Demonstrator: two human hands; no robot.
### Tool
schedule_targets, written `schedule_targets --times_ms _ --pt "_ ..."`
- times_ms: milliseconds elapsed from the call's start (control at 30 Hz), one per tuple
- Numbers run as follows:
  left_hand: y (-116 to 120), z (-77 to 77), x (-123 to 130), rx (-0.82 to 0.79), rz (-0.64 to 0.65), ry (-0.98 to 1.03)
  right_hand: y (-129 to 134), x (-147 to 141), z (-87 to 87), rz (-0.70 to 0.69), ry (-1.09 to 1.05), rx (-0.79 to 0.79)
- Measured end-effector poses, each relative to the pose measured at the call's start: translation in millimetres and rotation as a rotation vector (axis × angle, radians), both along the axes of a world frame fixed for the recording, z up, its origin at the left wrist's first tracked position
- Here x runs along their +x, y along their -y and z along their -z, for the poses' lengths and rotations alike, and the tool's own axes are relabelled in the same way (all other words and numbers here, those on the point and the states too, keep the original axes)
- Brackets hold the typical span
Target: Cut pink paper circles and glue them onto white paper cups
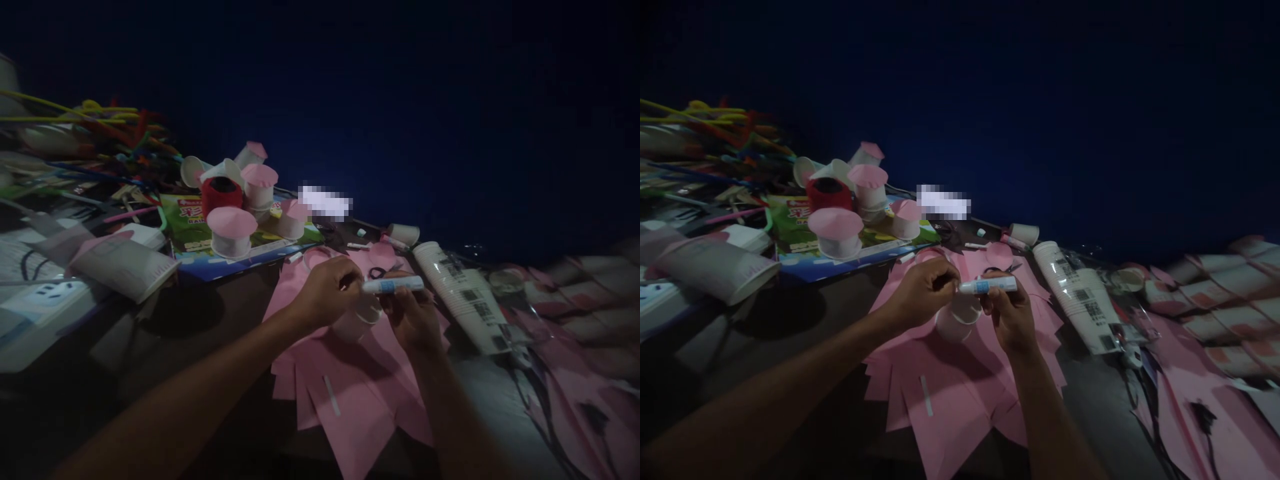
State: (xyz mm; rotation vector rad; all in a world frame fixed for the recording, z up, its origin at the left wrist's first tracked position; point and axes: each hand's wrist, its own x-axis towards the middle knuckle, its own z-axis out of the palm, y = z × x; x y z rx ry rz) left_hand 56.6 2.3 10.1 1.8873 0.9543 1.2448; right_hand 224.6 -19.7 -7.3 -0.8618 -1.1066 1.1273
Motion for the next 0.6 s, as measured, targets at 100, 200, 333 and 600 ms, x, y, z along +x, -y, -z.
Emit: schedule_targets --times_ms 100,200,333,600 --pt "-3 -0.6 -1 -0.198 0.009 0.084 1 1 -1.9 -0.013 -0.066 -0.019" --pt "-7 3.4 -3 -0.367 0.102 0.271 -1 3 -4.7 0.009 -0.179 -0.052" --pt "-7 7.6 -2 -0.498 0.207 0.489 -5 6 -2.9 0.049 -0.329 -0.14" --pt "3 -2.7 2 -0.489 0.209 0.355 -6 4 -0.6 0.012 -0.32 -0.167"
